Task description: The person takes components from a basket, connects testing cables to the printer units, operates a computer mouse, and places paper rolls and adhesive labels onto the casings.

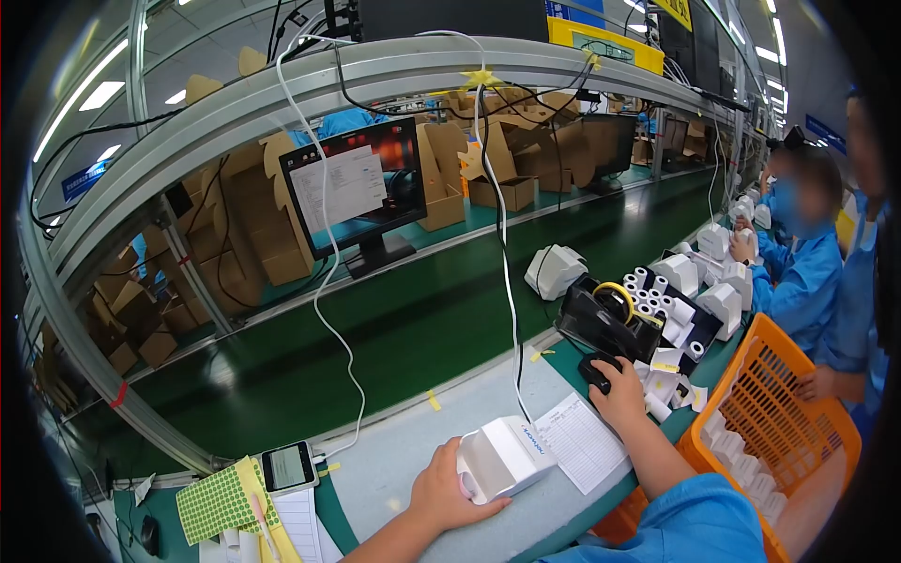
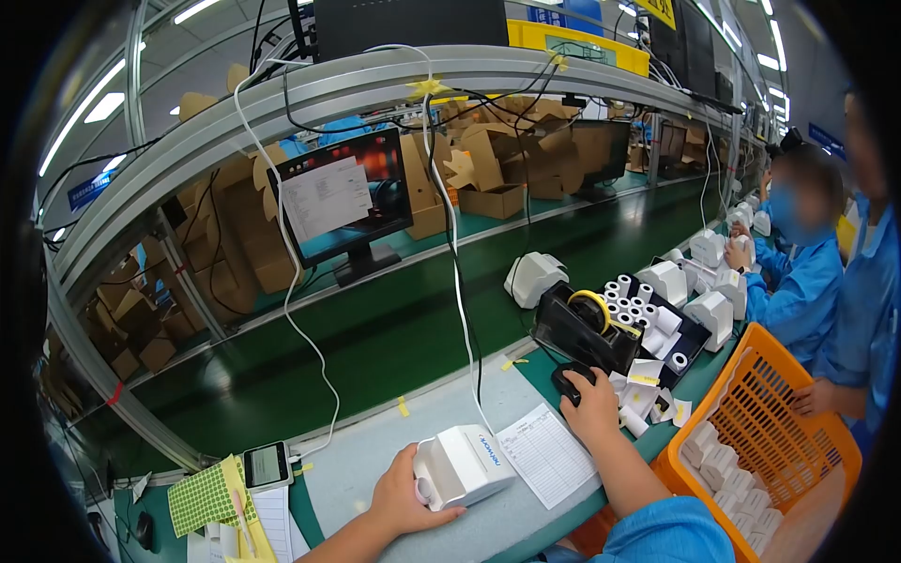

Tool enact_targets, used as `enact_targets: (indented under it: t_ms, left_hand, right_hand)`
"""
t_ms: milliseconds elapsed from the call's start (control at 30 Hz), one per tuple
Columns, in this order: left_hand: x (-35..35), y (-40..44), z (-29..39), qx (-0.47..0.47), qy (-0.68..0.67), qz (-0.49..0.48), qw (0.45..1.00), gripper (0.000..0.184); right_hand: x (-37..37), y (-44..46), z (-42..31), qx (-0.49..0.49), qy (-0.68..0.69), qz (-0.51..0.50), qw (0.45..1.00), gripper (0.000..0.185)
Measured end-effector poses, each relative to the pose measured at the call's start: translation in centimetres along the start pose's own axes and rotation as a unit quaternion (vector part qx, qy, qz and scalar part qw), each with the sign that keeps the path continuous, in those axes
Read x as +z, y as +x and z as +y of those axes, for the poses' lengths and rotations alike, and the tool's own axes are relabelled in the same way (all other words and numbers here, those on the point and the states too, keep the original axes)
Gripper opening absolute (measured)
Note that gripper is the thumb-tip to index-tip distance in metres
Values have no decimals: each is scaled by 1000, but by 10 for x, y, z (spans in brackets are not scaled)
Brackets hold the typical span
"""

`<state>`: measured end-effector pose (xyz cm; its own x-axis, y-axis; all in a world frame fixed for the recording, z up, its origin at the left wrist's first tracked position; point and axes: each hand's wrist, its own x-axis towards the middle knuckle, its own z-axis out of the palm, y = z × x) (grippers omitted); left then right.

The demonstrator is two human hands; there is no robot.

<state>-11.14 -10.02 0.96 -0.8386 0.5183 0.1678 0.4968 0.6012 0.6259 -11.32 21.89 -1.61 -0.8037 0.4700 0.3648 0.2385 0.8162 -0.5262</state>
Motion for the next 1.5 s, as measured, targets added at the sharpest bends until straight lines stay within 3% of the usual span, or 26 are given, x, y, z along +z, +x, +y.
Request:
enact_targets:
  t_ms: [1067, 1500]
  left_hand:
    - [-5, 1, 6, -34, -23, -31, 999, 105]
    - [0, 0, 1, -2, -1, 3, 1000, 101]
  right_hand:
    - [-1, 0, 0, -11, -18, -9, 1000, 47]
    - [2, 1, 4, -20, -7, 9, 1000, 45]
